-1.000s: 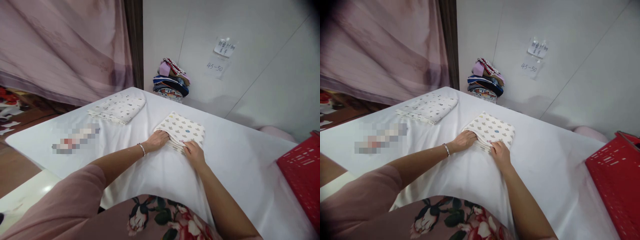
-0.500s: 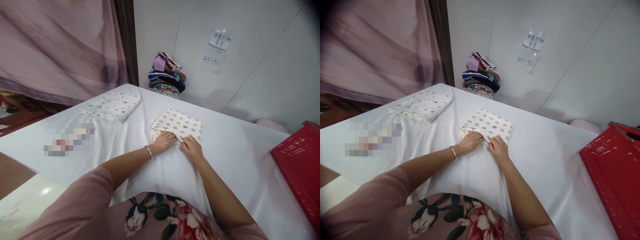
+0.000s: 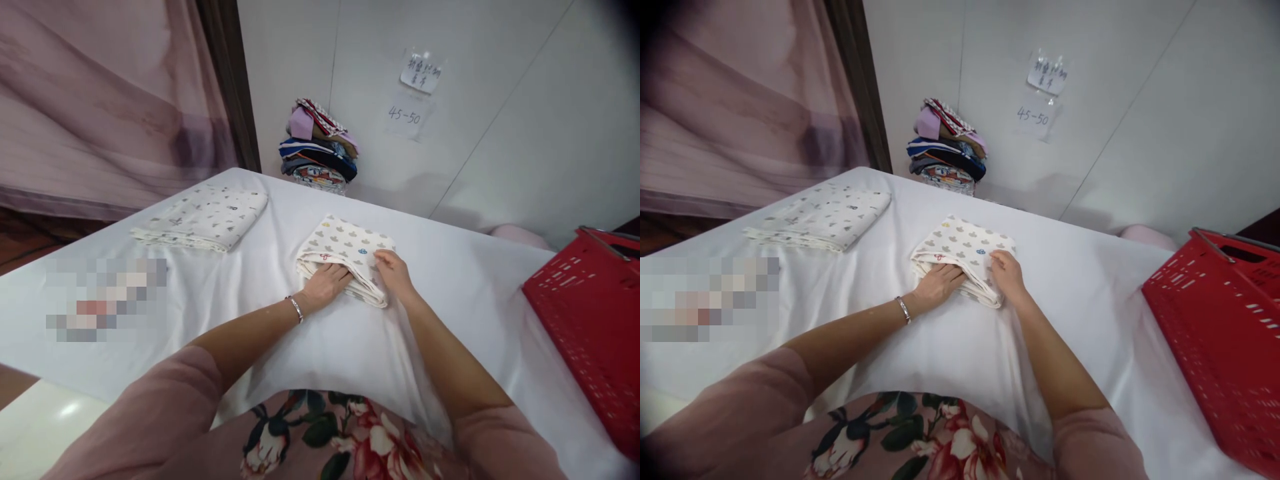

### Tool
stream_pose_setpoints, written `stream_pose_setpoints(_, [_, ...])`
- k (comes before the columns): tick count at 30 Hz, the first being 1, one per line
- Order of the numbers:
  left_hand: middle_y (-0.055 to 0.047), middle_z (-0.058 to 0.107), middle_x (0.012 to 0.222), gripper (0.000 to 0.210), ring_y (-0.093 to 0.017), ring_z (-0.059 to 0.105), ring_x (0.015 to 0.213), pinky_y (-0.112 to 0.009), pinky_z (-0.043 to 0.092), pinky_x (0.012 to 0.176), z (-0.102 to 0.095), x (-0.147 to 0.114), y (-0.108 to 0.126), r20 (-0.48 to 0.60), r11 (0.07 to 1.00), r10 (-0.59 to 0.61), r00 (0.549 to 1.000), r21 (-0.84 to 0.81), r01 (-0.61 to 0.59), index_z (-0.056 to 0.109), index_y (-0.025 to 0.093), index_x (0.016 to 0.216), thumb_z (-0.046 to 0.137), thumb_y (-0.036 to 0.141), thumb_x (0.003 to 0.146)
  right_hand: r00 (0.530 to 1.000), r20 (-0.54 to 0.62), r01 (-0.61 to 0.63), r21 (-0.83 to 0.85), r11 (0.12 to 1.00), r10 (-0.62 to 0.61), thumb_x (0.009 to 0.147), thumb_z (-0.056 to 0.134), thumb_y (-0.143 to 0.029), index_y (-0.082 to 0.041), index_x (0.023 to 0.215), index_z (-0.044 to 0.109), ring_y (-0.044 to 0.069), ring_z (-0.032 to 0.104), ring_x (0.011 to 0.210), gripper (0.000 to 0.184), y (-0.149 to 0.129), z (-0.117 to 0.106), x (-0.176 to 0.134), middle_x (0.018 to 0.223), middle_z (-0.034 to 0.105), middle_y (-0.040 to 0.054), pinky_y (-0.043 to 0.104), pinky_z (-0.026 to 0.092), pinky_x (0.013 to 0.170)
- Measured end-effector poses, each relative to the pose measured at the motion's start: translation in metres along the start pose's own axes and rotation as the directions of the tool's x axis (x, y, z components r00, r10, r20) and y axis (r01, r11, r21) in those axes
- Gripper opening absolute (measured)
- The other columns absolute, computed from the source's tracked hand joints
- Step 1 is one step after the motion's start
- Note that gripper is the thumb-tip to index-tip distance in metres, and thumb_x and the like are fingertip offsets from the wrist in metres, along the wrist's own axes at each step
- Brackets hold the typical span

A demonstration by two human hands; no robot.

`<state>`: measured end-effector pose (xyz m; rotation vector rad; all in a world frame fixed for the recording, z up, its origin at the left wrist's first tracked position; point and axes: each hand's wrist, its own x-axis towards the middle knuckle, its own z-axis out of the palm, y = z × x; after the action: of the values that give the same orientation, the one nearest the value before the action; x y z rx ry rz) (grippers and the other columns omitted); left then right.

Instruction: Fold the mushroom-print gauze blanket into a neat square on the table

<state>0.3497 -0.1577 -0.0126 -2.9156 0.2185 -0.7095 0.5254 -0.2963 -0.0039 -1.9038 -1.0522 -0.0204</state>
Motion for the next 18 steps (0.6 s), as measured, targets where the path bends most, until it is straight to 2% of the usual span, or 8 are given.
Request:
stream_pose_setpoints(3, [-0.008,0.06,0.094,0.021,-0.02,0.051,0.094,-0.036,0.039,0.088,0.003,0.005,0.003,-0.006,1.0,0.005,1.0,-0.011,-0.005,0.059,0.015,0.101,0.04,0.014,0.092,0.99,0.142,0.034,-0.232,0.972,0.0,0.085,0.045,-0.032,-0.02,0.111,0.062,0.02,0.045,0.122,0.033,0.001,0.011,0.025,0.129,0.054,0.008,0.037,0.037,0.101])
stream_pose_setpoints(7, [-0.007,0.061,0.091,0.022,-0.018,0.052,0.089,-0.033,0.041,0.082,0.005,0.001,0.006,-0.037,0.997,-0.021,0.999,-0.07,0.018,0.061,0.016,0.093,0.039,0.016,0.093,0.952,0.303,0.11,-0.487,0.866,0.049,0.091,0.04,-0.038,-0.022,0.125,0.052,0.024,0.033,0.131,0.04,0.003,0.027,0.044,0.139,0.045,0.0082,0.047,0.025,0.106])
stream_pose_setpoints(12, [-0.006,0.062,0.09,0.022,-0.019,0.053,0.087,-0.034,0.042,0.079,0.004,-0.008,0.007,-0.026,0.991,-0.082,0.996,-0.111,0.079,0.062,0.017,0.094,0.041,0.015,0.092,0.936,0.34,0.141,-0.6,0.788,0.091,0.094,0.032,-0.043,-0.024,0.131,0.044,0.025,0.027,0.135,0.043,0.007,0.034,0.043,0.146,0.035,0.007,0.048,0.022,0.106])
stream_pose_setpoints(18, [-0.007,0.062,0.093,0.022,-0.019,0.053,0.092,-0.034,0.042,0.081,0.005,-0.008,0.01,-0.031,0.993,-0.066,0.997,-0.104,0.062,0.061,0.017,0.098,0.04,0.014,0.092,0.936,0.34,0.148,-0.617,0.773,0.092,0.094,0.032,-0.043,-0.025,0.131,0.044,0.025,0.027,0.135,0.043,0.008,0.033,0.042,0.146,0.036,0.0066,0.047,0.023,0.106])
